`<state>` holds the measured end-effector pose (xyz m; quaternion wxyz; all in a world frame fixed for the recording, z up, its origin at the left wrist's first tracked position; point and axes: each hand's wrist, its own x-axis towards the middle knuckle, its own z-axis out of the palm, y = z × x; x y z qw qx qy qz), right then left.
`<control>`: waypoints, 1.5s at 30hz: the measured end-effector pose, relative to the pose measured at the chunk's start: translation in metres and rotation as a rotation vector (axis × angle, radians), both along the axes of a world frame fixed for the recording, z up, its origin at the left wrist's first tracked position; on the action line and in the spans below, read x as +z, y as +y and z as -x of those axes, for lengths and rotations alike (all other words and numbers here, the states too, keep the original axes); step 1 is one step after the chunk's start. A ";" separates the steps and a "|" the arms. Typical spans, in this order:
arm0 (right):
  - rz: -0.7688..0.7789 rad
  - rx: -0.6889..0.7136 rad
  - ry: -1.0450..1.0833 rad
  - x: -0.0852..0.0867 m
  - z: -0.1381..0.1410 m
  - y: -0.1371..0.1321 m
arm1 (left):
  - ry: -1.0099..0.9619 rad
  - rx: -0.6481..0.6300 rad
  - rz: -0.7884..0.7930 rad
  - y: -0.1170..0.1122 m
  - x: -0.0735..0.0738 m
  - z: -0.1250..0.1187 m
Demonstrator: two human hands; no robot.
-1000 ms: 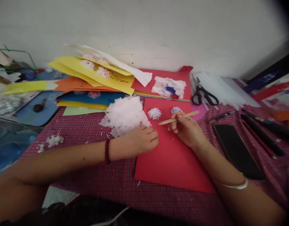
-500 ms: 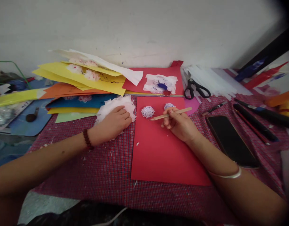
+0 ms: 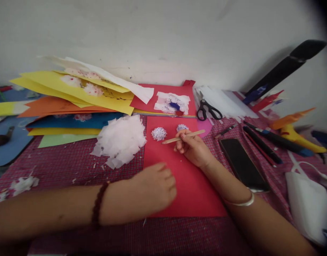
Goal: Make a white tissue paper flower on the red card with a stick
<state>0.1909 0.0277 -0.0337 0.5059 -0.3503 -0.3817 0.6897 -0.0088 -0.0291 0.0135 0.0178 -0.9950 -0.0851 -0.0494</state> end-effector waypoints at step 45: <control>-0.660 -0.633 -0.595 0.088 -0.018 0.127 | -0.161 -0.123 0.300 0.013 -0.041 -0.041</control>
